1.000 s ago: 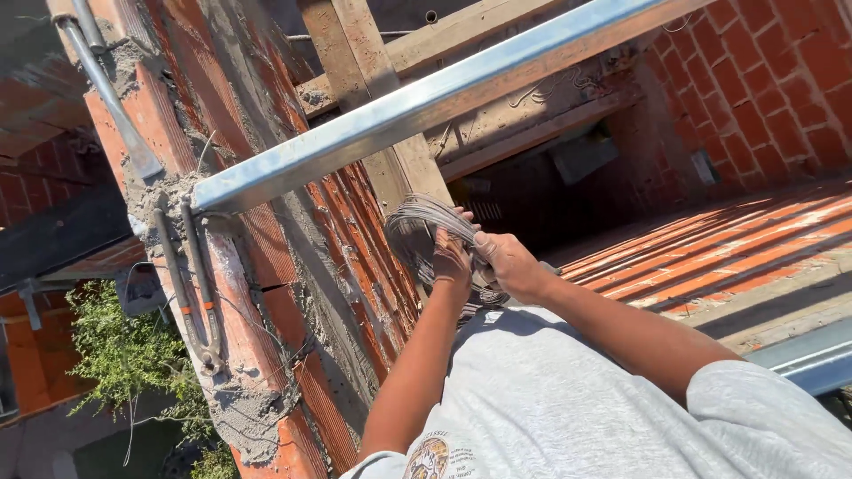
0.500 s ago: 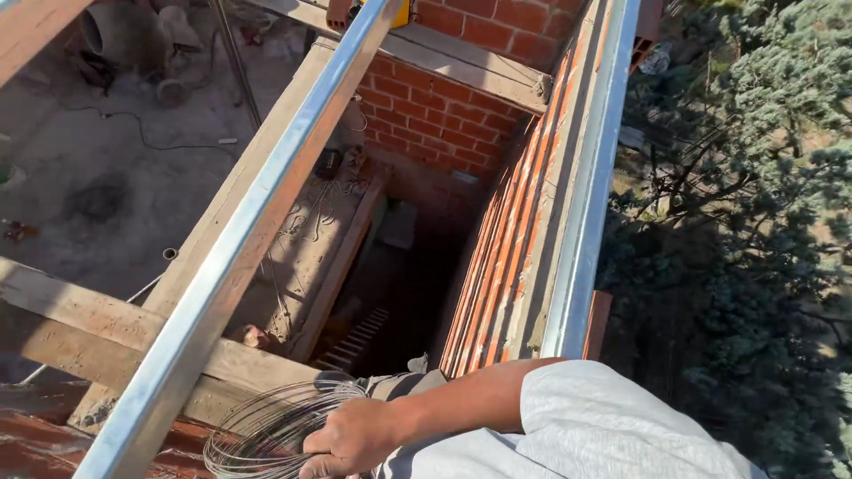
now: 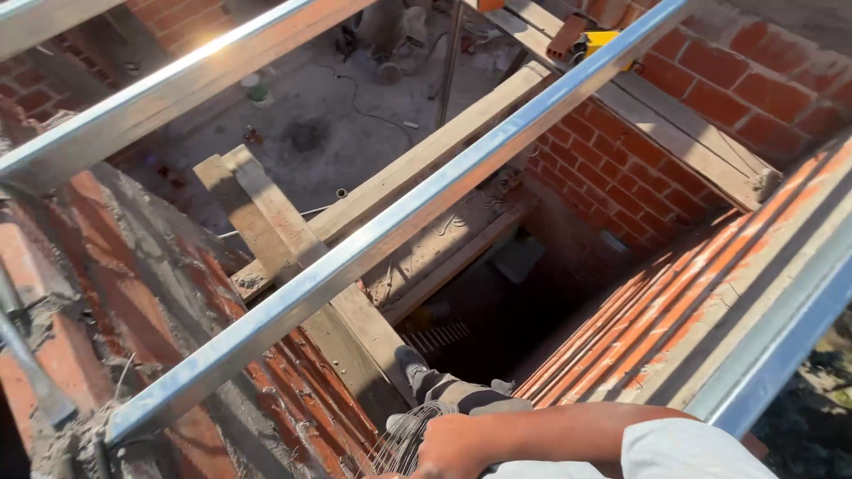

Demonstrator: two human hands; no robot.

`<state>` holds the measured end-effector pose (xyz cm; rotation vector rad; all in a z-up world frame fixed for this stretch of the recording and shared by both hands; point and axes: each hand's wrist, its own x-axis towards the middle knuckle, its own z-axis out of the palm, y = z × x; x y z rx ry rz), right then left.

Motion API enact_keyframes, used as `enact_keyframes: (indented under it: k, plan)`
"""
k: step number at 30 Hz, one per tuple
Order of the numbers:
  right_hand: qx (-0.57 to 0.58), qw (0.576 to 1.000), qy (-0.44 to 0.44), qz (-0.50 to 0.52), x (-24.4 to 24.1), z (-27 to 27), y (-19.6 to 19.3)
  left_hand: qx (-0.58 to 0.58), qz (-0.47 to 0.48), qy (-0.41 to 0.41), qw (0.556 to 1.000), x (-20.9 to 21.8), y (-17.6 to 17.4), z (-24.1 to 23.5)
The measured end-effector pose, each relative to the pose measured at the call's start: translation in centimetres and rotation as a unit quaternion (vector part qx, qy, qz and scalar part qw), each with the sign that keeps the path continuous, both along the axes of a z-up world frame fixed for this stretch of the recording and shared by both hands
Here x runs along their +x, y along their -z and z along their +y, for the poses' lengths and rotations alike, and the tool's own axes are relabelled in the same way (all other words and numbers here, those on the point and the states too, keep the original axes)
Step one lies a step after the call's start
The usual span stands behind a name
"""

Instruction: Securing metal beams to a brick wall using wire and pliers

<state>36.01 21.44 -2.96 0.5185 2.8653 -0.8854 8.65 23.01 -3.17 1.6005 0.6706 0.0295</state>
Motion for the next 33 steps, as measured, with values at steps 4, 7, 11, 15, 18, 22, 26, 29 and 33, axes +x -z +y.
enact_keyframes:
  k: [4,7,11,15,18,22,26,29,33]
  plan:
    - [0.032,0.986,0.089,0.134,2.6,1.0,-0.8,-0.013,0.147,-0.104,0.984,5.7,-8.0,-4.4]
    - [-0.026,0.989,0.101,0.105,3.4,2.9,0.1,0.126,0.182,-0.144,0.964,7.1,-7.9,-5.4]
    - [-0.173,0.973,0.091,0.122,0.7,4.4,-5.1,0.414,0.088,-0.287,0.859,7.0,-1.8,-5.1]
    - [-0.291,0.915,0.269,0.077,-0.6,4.1,-4.3,0.673,0.057,-0.314,0.668,5.8,-3.4,-2.2]
    - [-0.252,0.921,0.29,0.06,-1.8,4.9,-6.0,0.622,0.068,-0.315,0.714,5.2,-1.3,-1.3]
    - [-0.14,0.957,0.251,-0.05,-1.6,6.0,-6.1,0.228,0.162,-0.171,0.945,3.7,-5.0,-0.6]
    - [-0.234,0.933,0.271,-0.025,-2.7,6.5,-3.4,0.323,0.099,-0.188,0.922,2.7,-0.1,-1.1]
    - [-0.315,0.9,0.298,0.053,-3.7,6.2,-0.4,0.609,0.082,-0.276,0.739,1.8,-0.2,-0.4]
    - [-0.275,0.923,0.268,0.005,-5.5,7.9,-1.1,0.499,0.068,-0.345,0.792,0.9,-2.3,0.1]
